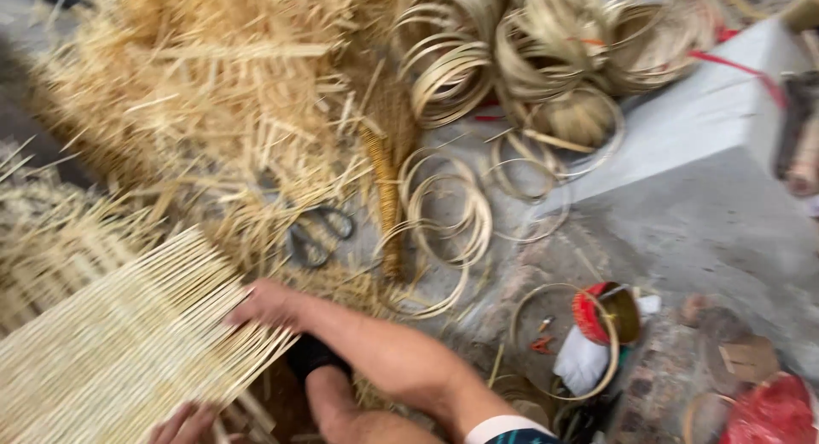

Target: The person repeatedly places a circular bamboo frame onto a woven bamboo mat, then uses shears to trim the protruding bamboo strips flush with the frame. The finished circular pieces are stacked nearby.

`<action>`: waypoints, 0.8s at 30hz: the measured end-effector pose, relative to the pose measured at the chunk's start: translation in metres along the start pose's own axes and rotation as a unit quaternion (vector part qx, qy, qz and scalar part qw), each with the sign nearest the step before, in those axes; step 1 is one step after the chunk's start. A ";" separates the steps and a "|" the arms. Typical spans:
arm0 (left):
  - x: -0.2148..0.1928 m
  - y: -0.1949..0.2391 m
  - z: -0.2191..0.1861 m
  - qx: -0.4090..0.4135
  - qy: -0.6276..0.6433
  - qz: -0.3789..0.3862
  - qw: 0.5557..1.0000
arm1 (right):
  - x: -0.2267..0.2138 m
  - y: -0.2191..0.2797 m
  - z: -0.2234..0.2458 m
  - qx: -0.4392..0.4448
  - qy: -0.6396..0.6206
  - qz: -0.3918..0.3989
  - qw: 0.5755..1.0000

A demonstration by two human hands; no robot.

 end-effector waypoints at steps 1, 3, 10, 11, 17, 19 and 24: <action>-0.030 -0.033 -0.026 -0.025 -0.015 -0.005 1.000 | 0.010 -0.011 -0.006 -0.013 0.005 -0.005 1.000; -0.127 -0.127 -0.100 -0.114 -0.006 -0.031 0.993 | -0.002 0.004 -0.004 0.023 -0.017 0.023 0.999; -0.199 -0.111 -0.076 -0.350 -0.207 -0.082 0.910 | 0.007 0.041 0.063 0.047 -0.073 0.011 0.996; -0.200 -0.109 -0.073 -0.362 -0.215 -0.093 0.902 | 0.018 0.045 0.072 0.047 -0.064 0.029 0.996; -0.191 -0.115 -0.081 -0.424 -0.180 -0.078 0.884 | 0.023 0.107 0.149 -0.112 0.336 -0.274 0.894; -0.193 -0.117 -0.084 -0.432 -0.169 -0.093 0.881 | 0.046 0.116 0.165 -0.263 0.487 -0.278 0.785; -0.188 -0.114 -0.091 -0.431 -0.157 -0.109 0.882 | 0.100 0.102 0.131 -0.294 0.608 -0.134 0.726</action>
Point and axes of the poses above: each hand's wrist, its own y-axis away from the middle knuckle, its own x-axis out of the palm, z = x × y, the point moved 6 cm from there along -y, towards the middle knuckle, and after that the axes turned 1 degree about -y, right-handed, at the moved point
